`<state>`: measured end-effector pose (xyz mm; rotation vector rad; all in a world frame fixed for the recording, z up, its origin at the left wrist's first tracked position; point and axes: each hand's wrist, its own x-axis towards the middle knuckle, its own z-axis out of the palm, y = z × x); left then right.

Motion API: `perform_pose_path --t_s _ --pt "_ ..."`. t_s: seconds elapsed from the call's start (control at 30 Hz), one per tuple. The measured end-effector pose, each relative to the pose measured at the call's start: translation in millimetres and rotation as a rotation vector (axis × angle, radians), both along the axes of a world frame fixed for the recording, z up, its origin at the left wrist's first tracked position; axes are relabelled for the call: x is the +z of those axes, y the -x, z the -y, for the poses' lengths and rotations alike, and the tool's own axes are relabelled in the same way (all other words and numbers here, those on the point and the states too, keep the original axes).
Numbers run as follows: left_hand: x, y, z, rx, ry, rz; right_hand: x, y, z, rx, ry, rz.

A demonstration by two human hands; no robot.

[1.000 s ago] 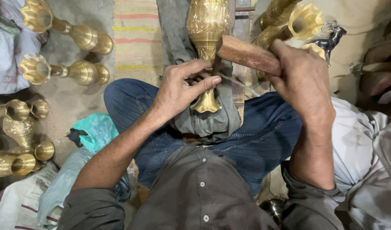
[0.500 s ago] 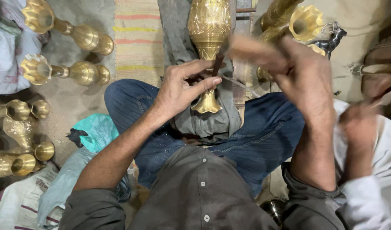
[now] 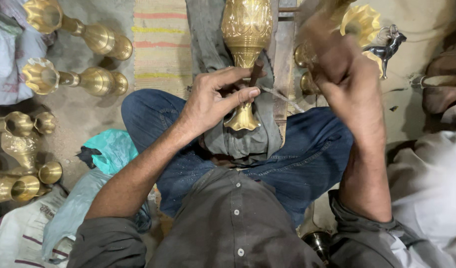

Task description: The person sits cross-legged on the floor holding a brass vase upright against a wooden support. They hold a punch against the vase's stem and strike it with a wooden mallet, repositioning the punch around the stem to shape the brass, occasionally adjusting the vase and rope tied around it.

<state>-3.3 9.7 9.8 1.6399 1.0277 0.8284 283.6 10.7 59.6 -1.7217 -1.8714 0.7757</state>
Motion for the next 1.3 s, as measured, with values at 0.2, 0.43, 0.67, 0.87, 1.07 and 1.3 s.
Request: perform_pose_path --t_s 0.2,0.43,0.67,0.87,1.07,1.3 --pt "0.1 1.8 0.3 -0.022 -0.039 0.039 -1.5 -5.5 2.0 0.160 -0.254 0.124" --pt "-4.3 -0.4 -1.7 -0.040 -0.030 0.022 -22.8 -19.2 3.2 0.097 -0.106 0.264" --pt "-6.7 1.6 -0.6 -0.039 -0.015 0.062 -10.4 -6.9 3.0 0.126 -0.179 0.120" --pt "-5.9 2.6 -3.5 -0.053 -0.052 0.061 5.2 5.1 0.3 0.125 -0.133 0.063" --pt "-2.3 2.6 -2.5 -0.055 0.033 0.057 -0.2 -4.9 2.3 0.209 -0.219 0.321" --pt "-9.4 4.0 -4.7 -0.069 -0.181 0.022 -13.4 -17.7 7.8 0.211 -0.248 0.362"
